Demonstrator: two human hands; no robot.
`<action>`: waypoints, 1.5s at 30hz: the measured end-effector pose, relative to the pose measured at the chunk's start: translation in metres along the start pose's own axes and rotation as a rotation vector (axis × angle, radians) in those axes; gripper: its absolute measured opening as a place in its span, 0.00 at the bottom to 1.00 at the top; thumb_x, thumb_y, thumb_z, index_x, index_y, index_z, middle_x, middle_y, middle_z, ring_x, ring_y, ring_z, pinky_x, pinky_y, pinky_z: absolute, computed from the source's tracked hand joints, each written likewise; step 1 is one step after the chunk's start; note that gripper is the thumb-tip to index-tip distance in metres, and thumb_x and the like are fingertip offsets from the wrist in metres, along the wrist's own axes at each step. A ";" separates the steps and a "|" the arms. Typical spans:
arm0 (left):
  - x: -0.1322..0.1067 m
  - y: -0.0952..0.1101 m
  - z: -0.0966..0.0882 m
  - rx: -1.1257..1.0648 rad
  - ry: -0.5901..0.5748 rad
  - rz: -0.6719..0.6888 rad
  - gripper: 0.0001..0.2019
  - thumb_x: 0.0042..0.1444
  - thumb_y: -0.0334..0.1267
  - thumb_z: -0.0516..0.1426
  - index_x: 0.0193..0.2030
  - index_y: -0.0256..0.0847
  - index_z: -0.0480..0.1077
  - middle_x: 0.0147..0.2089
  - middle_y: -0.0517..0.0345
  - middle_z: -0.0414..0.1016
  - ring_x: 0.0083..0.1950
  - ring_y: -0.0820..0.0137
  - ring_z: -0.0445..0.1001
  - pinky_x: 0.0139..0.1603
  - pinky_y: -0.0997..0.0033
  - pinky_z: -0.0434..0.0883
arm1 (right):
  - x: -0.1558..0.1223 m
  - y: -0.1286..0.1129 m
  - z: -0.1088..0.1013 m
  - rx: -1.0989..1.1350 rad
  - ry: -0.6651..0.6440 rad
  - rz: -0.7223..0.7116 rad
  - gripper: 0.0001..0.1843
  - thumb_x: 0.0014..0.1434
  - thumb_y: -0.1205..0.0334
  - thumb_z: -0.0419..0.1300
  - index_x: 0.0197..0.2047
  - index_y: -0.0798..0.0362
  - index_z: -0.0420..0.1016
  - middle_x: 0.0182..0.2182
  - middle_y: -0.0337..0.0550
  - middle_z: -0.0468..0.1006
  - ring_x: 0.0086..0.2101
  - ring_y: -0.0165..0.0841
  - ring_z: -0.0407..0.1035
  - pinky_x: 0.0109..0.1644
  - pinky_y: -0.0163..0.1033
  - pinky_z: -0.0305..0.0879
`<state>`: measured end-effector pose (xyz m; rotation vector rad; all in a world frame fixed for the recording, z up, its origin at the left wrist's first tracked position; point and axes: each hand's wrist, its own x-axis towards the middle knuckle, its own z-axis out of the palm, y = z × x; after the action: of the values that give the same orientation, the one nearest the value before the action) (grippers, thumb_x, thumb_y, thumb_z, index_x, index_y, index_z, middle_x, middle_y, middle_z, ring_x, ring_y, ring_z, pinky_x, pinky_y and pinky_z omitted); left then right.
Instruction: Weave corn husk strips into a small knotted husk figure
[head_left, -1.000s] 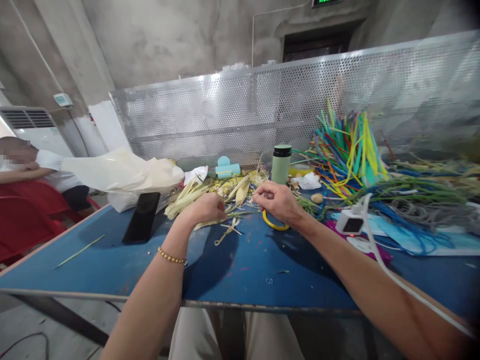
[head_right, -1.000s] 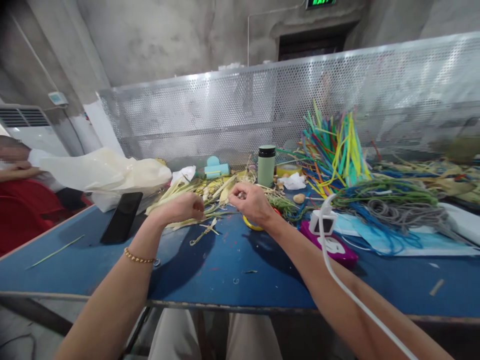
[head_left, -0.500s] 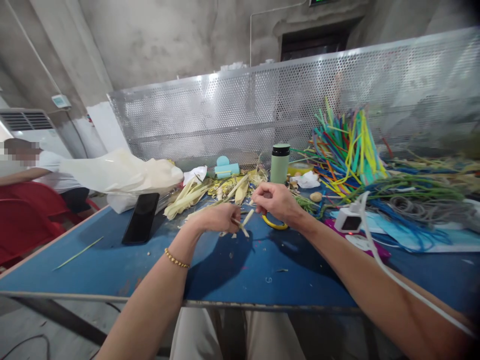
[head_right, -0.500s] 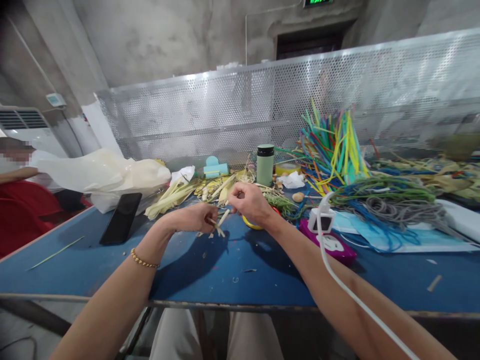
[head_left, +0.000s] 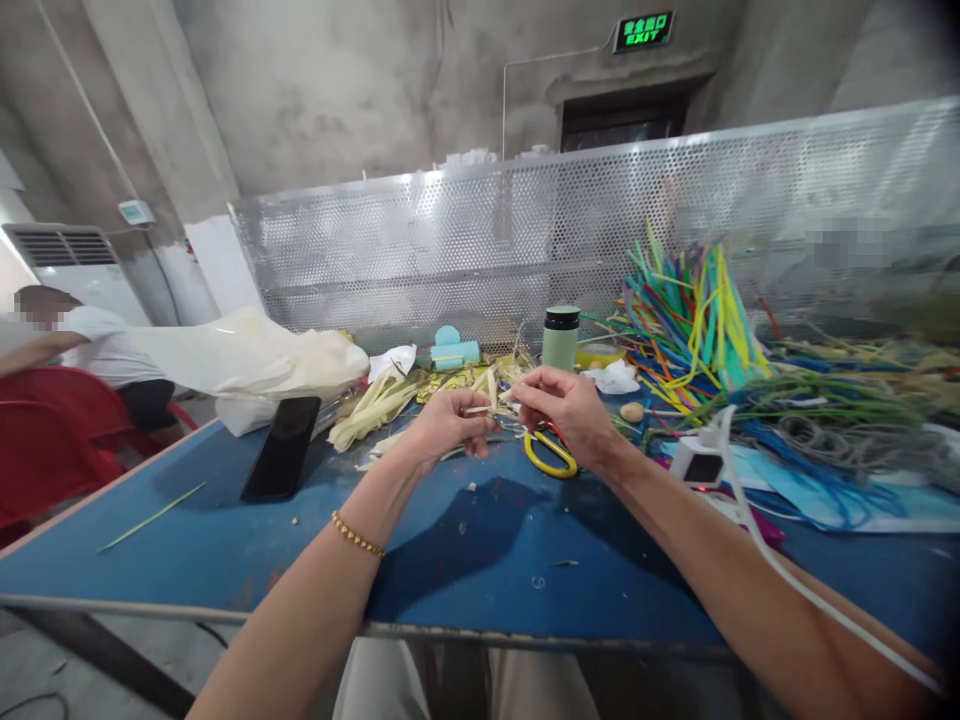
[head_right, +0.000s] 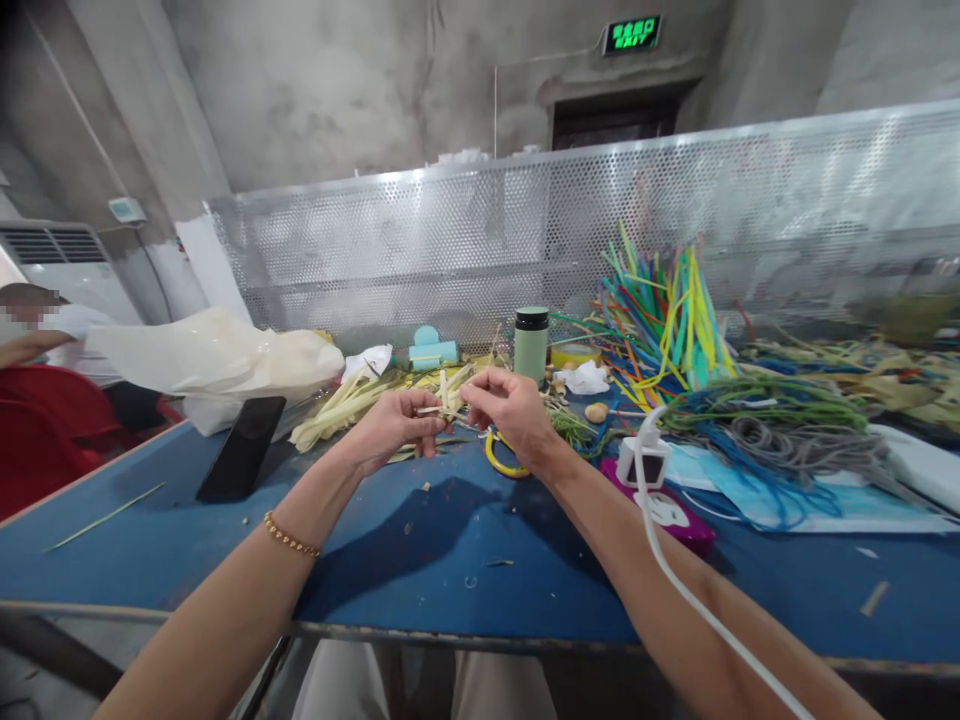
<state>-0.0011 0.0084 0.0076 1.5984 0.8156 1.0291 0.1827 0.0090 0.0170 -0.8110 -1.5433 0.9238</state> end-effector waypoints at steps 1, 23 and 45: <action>-0.001 0.001 0.001 -0.005 -0.007 0.005 0.09 0.49 0.34 0.63 0.33 0.33 0.68 0.29 0.55 0.75 0.21 0.75 0.73 0.19 0.78 0.65 | 0.000 0.000 0.000 -0.017 0.004 -0.014 0.12 0.50 0.54 0.66 0.28 0.55 0.73 0.18 0.36 0.71 0.21 0.26 0.64 0.25 0.33 0.60; -0.002 0.002 0.009 -0.164 -0.002 0.040 0.10 0.51 0.37 0.63 0.31 0.29 0.71 0.31 0.50 0.77 0.28 0.71 0.77 0.29 0.73 0.72 | 0.000 0.011 0.003 -0.443 0.047 -0.408 0.06 0.54 0.62 0.60 0.29 0.54 0.76 0.27 0.41 0.73 0.26 0.29 0.63 0.29 0.36 0.60; -0.001 0.001 0.010 -0.091 0.020 0.074 0.12 0.50 0.37 0.64 0.32 0.32 0.66 0.28 0.54 0.75 0.24 0.71 0.76 0.23 0.75 0.71 | 0.001 0.010 -0.003 -0.700 -0.065 -0.536 0.07 0.57 0.67 0.57 0.28 0.53 0.75 0.26 0.41 0.69 0.29 0.31 0.63 0.35 0.38 0.58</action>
<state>0.0082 0.0033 0.0070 1.5529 0.7174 1.1212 0.1857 0.0143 0.0088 -0.7744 -2.0354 -0.0006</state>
